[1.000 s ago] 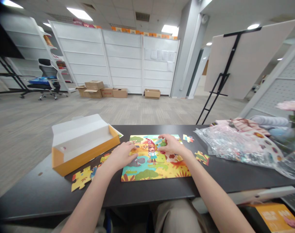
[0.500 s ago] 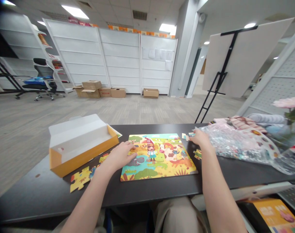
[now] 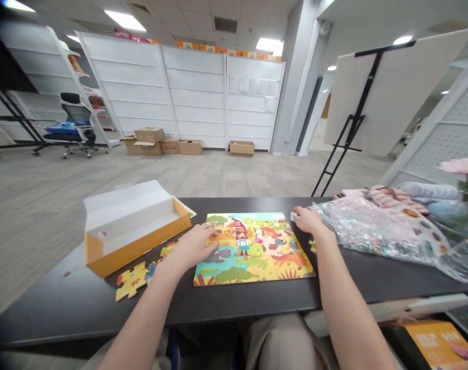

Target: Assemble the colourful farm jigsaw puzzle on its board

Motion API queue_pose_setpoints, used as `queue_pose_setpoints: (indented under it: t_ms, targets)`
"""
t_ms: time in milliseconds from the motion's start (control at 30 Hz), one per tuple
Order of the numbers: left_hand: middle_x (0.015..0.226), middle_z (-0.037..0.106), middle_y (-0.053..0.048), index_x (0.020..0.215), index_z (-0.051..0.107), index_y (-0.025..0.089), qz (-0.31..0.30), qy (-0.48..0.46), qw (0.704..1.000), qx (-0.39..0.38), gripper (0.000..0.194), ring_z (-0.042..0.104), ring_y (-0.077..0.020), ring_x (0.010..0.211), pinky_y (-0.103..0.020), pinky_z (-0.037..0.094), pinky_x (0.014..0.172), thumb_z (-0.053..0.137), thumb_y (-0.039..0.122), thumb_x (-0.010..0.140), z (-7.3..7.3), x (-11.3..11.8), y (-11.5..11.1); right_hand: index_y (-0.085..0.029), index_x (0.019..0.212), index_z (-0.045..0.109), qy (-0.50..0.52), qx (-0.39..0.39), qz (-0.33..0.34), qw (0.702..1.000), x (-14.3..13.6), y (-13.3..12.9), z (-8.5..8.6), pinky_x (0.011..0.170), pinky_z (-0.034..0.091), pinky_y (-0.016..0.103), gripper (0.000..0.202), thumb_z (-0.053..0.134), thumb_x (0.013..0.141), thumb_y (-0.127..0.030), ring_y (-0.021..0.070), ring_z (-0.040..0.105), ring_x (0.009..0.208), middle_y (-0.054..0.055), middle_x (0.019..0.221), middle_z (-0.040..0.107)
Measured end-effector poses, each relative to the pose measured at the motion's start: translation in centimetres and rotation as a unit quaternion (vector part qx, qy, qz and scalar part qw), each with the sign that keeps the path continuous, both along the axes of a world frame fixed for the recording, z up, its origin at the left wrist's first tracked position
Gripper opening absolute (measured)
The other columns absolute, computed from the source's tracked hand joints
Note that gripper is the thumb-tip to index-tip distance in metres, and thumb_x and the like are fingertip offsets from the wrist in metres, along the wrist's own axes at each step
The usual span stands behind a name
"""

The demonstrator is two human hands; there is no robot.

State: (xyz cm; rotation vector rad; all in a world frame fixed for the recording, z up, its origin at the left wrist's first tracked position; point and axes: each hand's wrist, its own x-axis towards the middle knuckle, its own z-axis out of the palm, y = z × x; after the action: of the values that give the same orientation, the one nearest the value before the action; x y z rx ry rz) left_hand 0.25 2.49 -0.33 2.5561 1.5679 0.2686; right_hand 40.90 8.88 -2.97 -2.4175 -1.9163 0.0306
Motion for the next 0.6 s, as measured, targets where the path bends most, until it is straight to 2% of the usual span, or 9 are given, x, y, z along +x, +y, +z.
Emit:
queue_pose_setpoints:
  t_ms: [167, 267, 400, 600]
  targets:
    - [0.131, 0.064, -0.014, 0.116, 0.069, 0.016, -0.001, -0.002, 1.000, 0.001, 0.033, 0.058, -0.0294, 0.122, -0.039, 0.046, 0.105, 0.056, 0.035, 0.092, -0.3, -0.1, 0.1, -0.016, 0.125, 0.066, 0.028, 0.008, 0.009, 1.000, 0.5, 0.4, 0.1, 0.087, 0.051, 0.036, 0.048, 0.065, 0.079, -0.032, 0.0287, 0.068, 0.102, 0.015, 0.114, 0.073]
    - [0.133, 0.063, -0.013, 0.116, 0.068, 0.017, -0.003, 0.001, 1.000, -0.002, 0.032, 0.058, -0.0291, 0.122, -0.039, 0.046, 0.105, 0.055, 0.035, 0.092, -0.2, -0.1, 0.0, -0.011, 0.118, 0.069, 0.097, -0.023, 0.031, 0.995, 0.9, 0.2, 0.3, 0.074, 0.053, 0.030, 0.046, 0.067, 0.078, -0.033, 0.0241, 0.071, 0.085, 0.012, 0.097, 0.076]
    - [0.130, 0.064, -0.013, 0.115, 0.068, 0.017, 0.000, 0.004, 1.000, -0.004, 0.032, 0.059, -0.0292, 0.119, -0.039, 0.047, 0.103, 0.055, 0.034, 0.092, 0.1, 0.0, -0.2, -0.012, 0.099, 0.073, 0.207, -0.038, 0.049, 0.976, 1.2, -0.4, 0.7, 0.059, 0.050, 0.025, 0.034, 0.073, 0.072, -0.033, 0.0191, 0.069, 0.064, 0.006, 0.071, 0.074]
    - [0.126, 0.065, -0.012, 0.112, 0.069, 0.019, 0.004, 0.000, 1.000, -0.008, 0.029, 0.060, -0.0283, 0.114, -0.039, 0.047, 0.101, 0.056, 0.034, 0.091, 0.3, 0.0, -0.2, -0.014, 0.089, 0.072, 0.241, 0.000, 0.021, 0.970, 1.4, -0.6, 1.4, 0.053, 0.048, 0.025, 0.030, 0.079, 0.062, -0.027, 0.0180, 0.066, 0.057, 0.003, 0.063, 0.071]
